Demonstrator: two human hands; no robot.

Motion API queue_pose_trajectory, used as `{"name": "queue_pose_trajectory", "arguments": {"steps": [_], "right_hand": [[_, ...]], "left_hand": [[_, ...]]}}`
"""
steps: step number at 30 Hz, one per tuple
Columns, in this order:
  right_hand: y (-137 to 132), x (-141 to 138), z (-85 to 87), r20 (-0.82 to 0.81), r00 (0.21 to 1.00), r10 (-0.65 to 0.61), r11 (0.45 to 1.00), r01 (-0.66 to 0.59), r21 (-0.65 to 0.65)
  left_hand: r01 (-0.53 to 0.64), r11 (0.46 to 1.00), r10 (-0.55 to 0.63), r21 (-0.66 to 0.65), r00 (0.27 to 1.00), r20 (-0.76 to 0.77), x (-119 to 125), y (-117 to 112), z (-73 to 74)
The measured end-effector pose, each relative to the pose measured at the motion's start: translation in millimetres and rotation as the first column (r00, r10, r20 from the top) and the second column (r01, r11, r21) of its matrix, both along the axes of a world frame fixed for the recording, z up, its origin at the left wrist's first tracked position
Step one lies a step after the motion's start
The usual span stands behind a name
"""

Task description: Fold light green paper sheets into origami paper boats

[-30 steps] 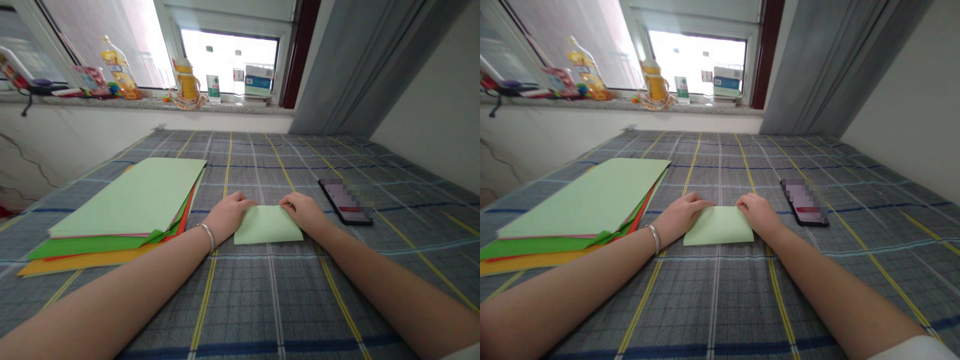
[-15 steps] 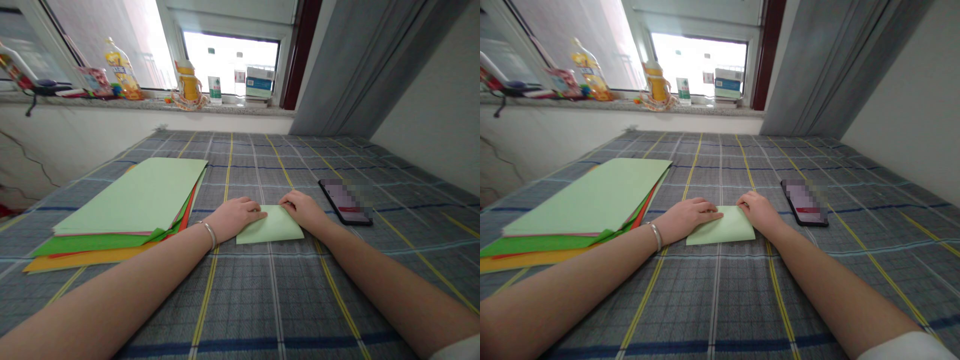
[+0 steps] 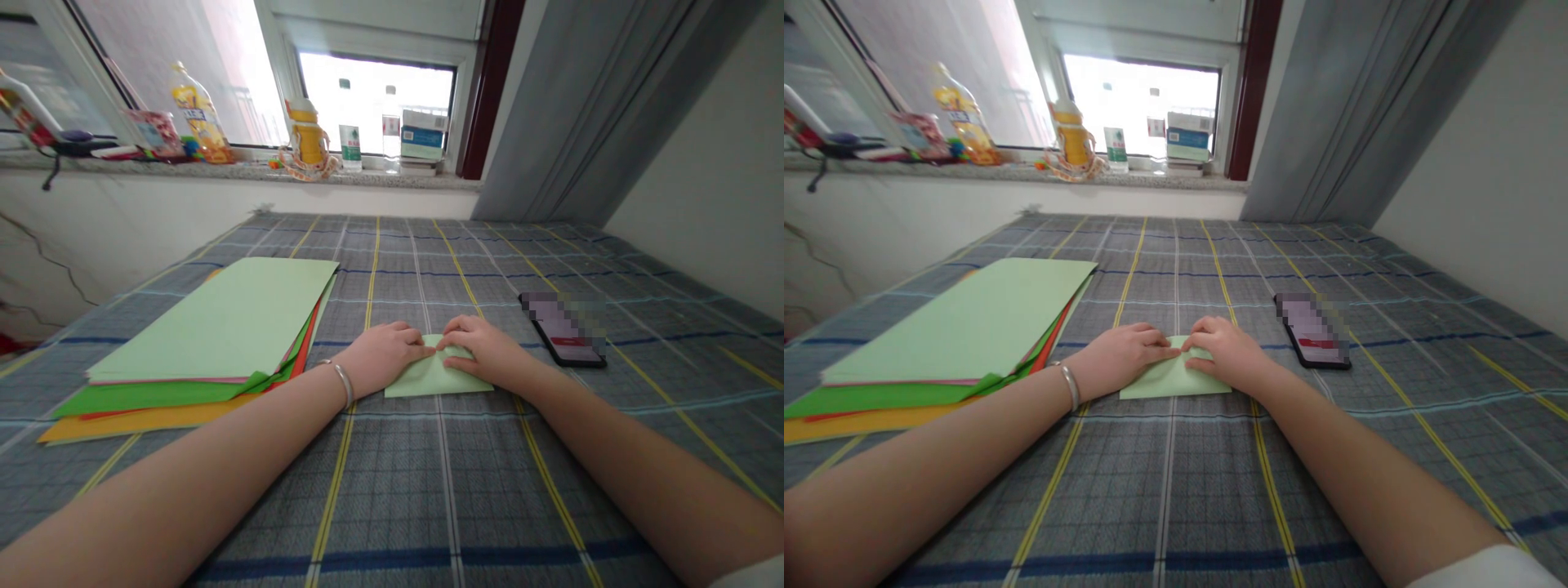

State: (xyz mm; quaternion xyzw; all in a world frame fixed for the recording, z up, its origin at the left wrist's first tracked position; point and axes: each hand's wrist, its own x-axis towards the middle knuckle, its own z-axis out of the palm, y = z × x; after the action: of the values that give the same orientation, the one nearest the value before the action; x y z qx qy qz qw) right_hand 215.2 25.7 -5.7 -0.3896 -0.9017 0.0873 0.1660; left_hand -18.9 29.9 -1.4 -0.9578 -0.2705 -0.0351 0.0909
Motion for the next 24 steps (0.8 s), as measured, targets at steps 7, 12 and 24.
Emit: {"name": "queue_pose_trajectory", "arguments": {"steps": [7, 12, 24], "right_hand": [[-3, -5, 0.2, 0.08, 0.99, -0.113, 0.989, 0.12, -0.084], [-1, -6, -0.2, 0.066, 0.988, -0.141, 0.981, 0.149, -0.124], [-7, -5, 4.4, 0.134, 0.98, -0.144, 0.979, 0.161, -0.125]], "left_hand": [[-0.032, 0.994, 0.046, -0.101, 0.988, 0.144, 0, -9, 2.6], [-0.049, 0.988, 0.072, -0.146, 0.985, 0.157, 1, -13, 3.0], [-0.084, 0.99, 0.099, -0.114, 0.987, 0.126, 4, -21, 3.0]]}}
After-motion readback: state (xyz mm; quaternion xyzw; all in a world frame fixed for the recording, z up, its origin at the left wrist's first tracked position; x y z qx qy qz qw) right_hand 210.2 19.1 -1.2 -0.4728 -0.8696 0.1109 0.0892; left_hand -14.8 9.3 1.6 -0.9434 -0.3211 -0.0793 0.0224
